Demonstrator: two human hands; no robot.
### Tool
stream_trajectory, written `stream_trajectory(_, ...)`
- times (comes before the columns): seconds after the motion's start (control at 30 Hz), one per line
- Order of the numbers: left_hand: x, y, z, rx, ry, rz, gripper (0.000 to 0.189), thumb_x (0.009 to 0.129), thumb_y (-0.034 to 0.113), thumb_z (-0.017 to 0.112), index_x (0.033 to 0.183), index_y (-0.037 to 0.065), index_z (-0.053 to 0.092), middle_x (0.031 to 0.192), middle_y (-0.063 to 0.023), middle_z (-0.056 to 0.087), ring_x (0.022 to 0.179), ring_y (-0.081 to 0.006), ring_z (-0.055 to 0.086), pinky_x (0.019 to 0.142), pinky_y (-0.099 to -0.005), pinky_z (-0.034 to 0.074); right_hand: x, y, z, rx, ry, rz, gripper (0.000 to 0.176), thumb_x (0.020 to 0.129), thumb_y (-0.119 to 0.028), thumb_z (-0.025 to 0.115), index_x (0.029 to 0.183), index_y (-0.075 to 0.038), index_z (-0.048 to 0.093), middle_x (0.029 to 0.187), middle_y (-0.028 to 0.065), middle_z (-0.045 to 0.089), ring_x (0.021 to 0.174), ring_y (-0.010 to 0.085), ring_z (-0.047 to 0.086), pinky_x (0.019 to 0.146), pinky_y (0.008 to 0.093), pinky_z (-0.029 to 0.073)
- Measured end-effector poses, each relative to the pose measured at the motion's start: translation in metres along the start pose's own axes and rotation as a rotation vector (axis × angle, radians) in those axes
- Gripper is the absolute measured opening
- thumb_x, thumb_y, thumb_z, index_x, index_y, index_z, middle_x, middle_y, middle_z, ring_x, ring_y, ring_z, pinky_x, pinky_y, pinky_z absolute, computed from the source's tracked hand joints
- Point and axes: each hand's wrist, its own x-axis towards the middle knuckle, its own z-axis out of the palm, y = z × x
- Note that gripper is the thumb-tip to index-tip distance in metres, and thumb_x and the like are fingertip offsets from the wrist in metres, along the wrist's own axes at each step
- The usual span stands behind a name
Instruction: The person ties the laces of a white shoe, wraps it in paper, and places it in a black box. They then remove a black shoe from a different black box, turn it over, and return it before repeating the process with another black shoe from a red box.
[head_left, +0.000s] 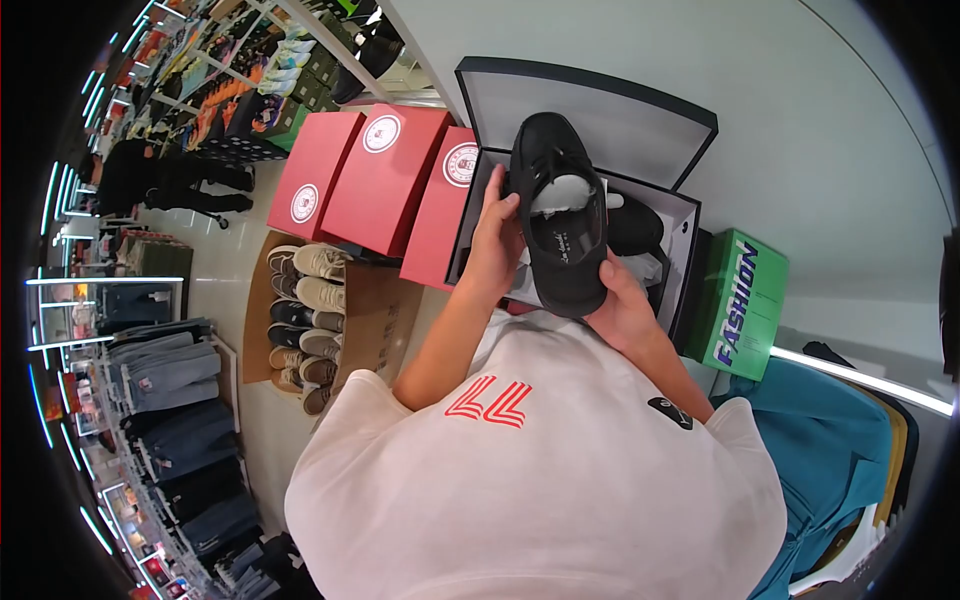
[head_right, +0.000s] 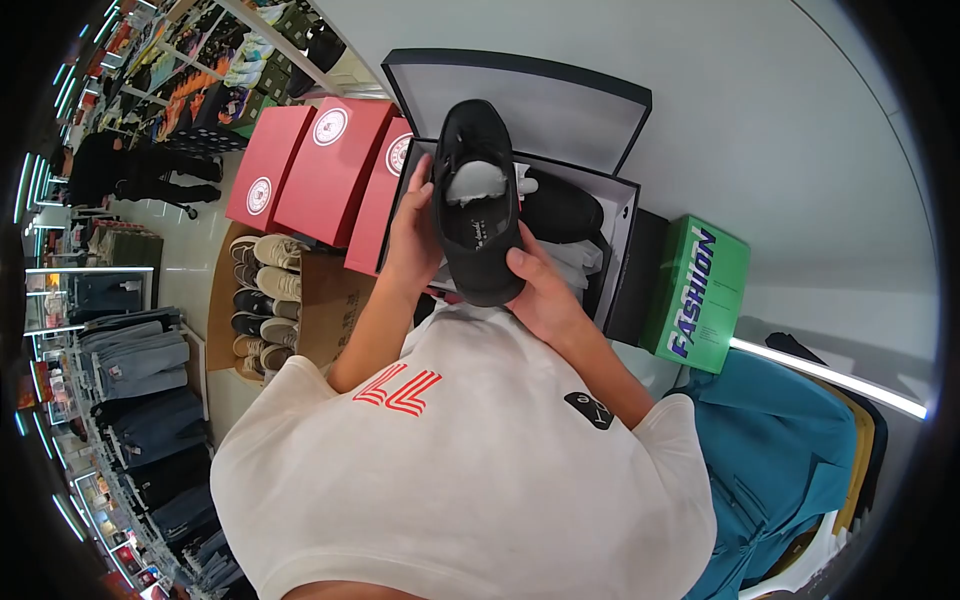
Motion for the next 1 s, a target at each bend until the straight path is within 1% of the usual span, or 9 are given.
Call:
stream_trajectory(0.07,-0.001,0.0,-0.005,0.123,-0.032,0.05,0.085,0.096,0.038,0.055,0.164,0.007,0.014,0.158,-0.0157,0.038,0.145,-0.0279,0.038,0.118,-0.0351,0.029,-0.003,-0.005,0.006,-0.036,0.04,0.011,0.082,0.092,-0.03,0.072,0.158,-0.011,0.027,0.147,0.0098,0.05,0.133,0.0256,0.054,0.107,0.0473,0.048)
stream_trajectory(0.23,-0.005,0.013,-0.013,0.244,-0.182,-0.039,0.088,0.092,0.032,0.066,0.162,0.002,0.022,0.151,-0.0171,0.045,0.137,-0.0238,0.046,0.116,-0.0342,0.033,-0.002,0.004,0.015,-0.188,0.108,0.003,0.095,0.088,-0.016,0.078,0.162,-0.007,0.019,0.151,0.0098,0.044,0.14,0.0218,0.045,0.115,0.0384,0.039)
stream_trajectory(0.3,-0.01,0.021,-0.009,0.432,-0.176,-0.082,0.086,0.088,0.027,0.071,0.158,0.0,0.03,0.147,-0.0172,0.049,0.135,-0.0231,0.048,0.114,-0.0346,0.036,0.001,0.005,0.017,-0.513,0.083,-0.165,0.1,0.086,-0.015,0.08,0.162,-0.003,0.016,0.152,0.0108,0.041,0.139,0.0207,0.044,0.116,0.0351,0.037)
stream_trajectory(0.57,-0.021,0.014,-0.004,0.3,-0.128,-0.025,0.094,0.08,0.01,0.081,0.156,0.0,0.025,0.144,-0.0145,0.049,0.132,-0.0229,0.05,0.112,-0.0377,0.042,-0.011,-0.001,0.01,-1.354,0.199,-0.377,0.107,0.082,-0.032,0.084,0.161,0.001,0.02,0.142,0.018,0.045,0.128,0.0292,0.051,0.106,0.0412,0.043)
stream_trajectory(0.7,-0.021,0.012,0.001,0.223,-0.068,-0.152,0.093,0.076,0.006,0.083,0.153,0.002,0.031,0.139,-0.0114,0.051,0.129,-0.0213,0.052,0.11,-0.0382,0.044,-0.011,0.0,0.009,-1.285,0.188,-0.397,0.109,0.083,-0.031,0.083,0.163,-0.002,0.014,0.147,0.0189,0.042,0.135,0.0291,0.046,0.11,0.0416,0.04)
stream_trajectory(0.77,-0.023,0.011,0.0,0.247,-0.097,-0.145,0.092,0.077,0.005,0.083,0.153,0.002,0.031,0.139,-0.0112,0.051,0.128,-0.0213,0.053,0.11,-0.038,0.044,-0.008,0.0,0.02,-0.728,0.139,-0.28,0.11,0.087,-0.027,0.08,0.164,-0.006,0.005,0.153,0.0192,0.037,0.14,0.0276,0.041,0.114,0.0402,0.037)
stream_trajectory(0.83,-0.022,0.006,-0.002,0.271,-0.128,-0.137,0.091,0.077,0.005,0.082,0.153,0.002,0.032,0.139,-0.011,0.052,0.126,-0.0212,0.054,0.11,-0.0378,0.043,0.001,0.005,0.011,-0.693,0.161,-0.333,0.109,0.088,-0.024,0.078,0.165,-0.008,0.002,0.154,0.019,0.036,0.139,0.0268,0.043,0.114,0.0397,0.037)
stream_trajectory(0.97,-0.026,-0.002,0.01,0.41,-0.168,0.053,0.102,0.076,0.009,0.082,0.158,0.001,0.021,0.149,-0.0148,0.042,0.135,-0.0248,0.047,0.112,-0.0404,0.038,0.003,0.005,0.012,-0.619,0.19,-0.397,0.104,0.091,-0.016,0.074,0.165,-0.009,0.001,0.154,0.0184,0.036,0.136,0.0258,0.047,0.113,0.0372,0.04)
stream_trajectory(1.0,-0.026,0.0,0.012,0.627,-0.091,0.325,0.109,0.073,0.011,0.084,0.158,0.0,0.017,0.151,-0.0172,0.039,0.137,-0.028,0.043,0.113,-0.0437,0.037,0.003,0.006,0.012,-0.617,0.19,-0.396,0.104,0.091,-0.016,0.074,0.165,-0.009,0.001,0.154,0.0184,0.036,0.136,0.0258,0.047,0.113,0.0372,0.04)
